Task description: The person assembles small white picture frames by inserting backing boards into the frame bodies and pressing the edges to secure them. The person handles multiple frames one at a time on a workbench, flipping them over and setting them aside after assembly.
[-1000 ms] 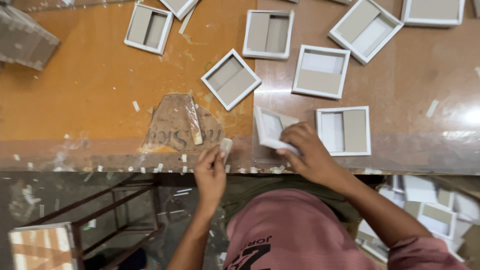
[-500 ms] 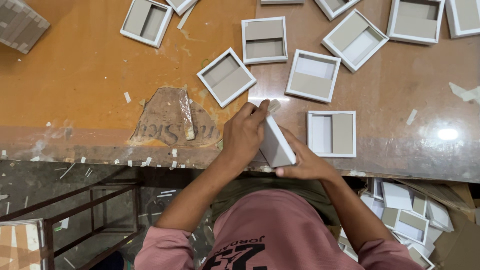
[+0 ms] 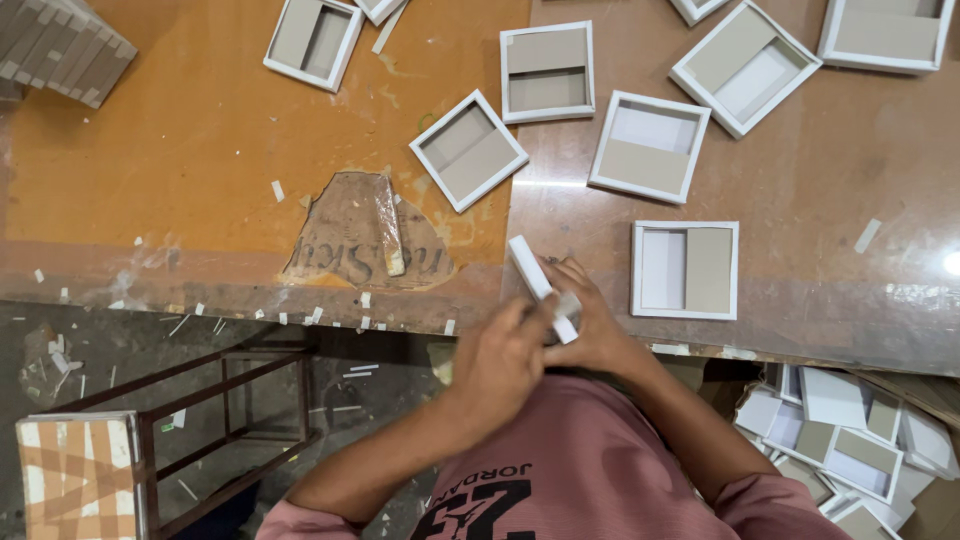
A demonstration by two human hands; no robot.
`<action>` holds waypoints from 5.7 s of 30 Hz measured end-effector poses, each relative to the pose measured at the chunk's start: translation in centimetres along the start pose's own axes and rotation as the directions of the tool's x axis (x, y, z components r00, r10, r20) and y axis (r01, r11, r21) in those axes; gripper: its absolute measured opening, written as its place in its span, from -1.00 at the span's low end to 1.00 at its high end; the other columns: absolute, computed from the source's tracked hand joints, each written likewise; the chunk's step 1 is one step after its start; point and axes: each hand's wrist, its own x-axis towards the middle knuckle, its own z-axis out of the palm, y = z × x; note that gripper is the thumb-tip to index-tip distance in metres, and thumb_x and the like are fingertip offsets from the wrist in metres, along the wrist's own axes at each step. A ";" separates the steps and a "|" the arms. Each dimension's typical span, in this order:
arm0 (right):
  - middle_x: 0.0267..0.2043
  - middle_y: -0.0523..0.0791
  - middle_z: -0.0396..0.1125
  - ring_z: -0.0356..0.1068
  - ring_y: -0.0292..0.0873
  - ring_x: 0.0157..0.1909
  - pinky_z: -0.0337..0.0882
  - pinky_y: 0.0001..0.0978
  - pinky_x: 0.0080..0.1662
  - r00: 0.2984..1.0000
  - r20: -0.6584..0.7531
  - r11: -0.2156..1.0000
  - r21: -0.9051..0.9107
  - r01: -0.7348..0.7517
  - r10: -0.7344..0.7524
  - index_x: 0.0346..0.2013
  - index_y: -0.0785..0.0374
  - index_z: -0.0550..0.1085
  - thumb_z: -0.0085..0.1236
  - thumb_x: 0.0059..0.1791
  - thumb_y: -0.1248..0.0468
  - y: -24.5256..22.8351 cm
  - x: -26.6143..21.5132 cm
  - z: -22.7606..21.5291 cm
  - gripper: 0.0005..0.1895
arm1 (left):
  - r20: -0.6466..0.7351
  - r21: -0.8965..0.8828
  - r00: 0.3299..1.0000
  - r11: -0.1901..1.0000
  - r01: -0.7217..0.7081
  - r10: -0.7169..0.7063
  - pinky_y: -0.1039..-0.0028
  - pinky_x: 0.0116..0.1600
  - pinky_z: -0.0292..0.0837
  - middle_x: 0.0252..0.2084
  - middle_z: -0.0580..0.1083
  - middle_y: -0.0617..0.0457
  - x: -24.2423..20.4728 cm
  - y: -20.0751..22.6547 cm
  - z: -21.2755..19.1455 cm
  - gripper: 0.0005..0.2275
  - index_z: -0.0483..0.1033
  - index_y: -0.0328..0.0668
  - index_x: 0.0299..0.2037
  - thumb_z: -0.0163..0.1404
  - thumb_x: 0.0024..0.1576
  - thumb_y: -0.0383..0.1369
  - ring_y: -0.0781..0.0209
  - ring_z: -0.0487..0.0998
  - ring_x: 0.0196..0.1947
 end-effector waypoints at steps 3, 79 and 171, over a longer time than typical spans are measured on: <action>0.06 0.02 0.29 0.23 -0.04 0.09 0.22 -0.15 0.20 1.000 0.001 1.000 -0.004 0.017 -0.017 0.41 0.43 0.20 0.59 -0.42 -0.14 -1.0 -0.3 0.8 0.30 | -0.148 0.239 0.989 0.970 0.035 0.001 0.18 -0.25 0.47 -0.26 0.47 -0.09 2.4 -3.3 -1.1 -0.61 0.59 -0.24 0.11 0.03 0.03 -0.54 -0.09 0.56 -0.29; -0.30 -0.04 0.16 0.16 0.00 -0.17 0.23 -0.10 0.00 0.989 0.019 0.975 -0.165 0.147 -0.146 0.11 0.34 0.47 0.12 -0.04 0.43 -0.3 -3.2 0.8 -0.61 | -0.103 0.194 0.992 0.980 -0.049 0.070 0.22 -0.43 0.33 -0.49 0.44 -0.01 3.3 -3.4 0.3 -0.70 0.67 0.03 0.07 0.10 0.12 -0.44 0.03 0.46 -0.56; 0.32 0.23 0.12 0.03 0.29 0.46 0.10 0.10 0.34 0.726 -0.473 0.503 -0.524 -0.687 0.499 0.30 0.25 0.26 0.49 -0.60 0.03 -13.2 -19.0 -10.7 0.21 | -0.176 -0.470 0.950 0.870 0.148 -0.257 0.57 -0.27 0.37 -0.31 0.47 -0.01 -3.1 -6.8 -1.3 -0.79 0.57 -0.45 0.01 0.06 0.18 -0.63 0.32 0.48 -0.35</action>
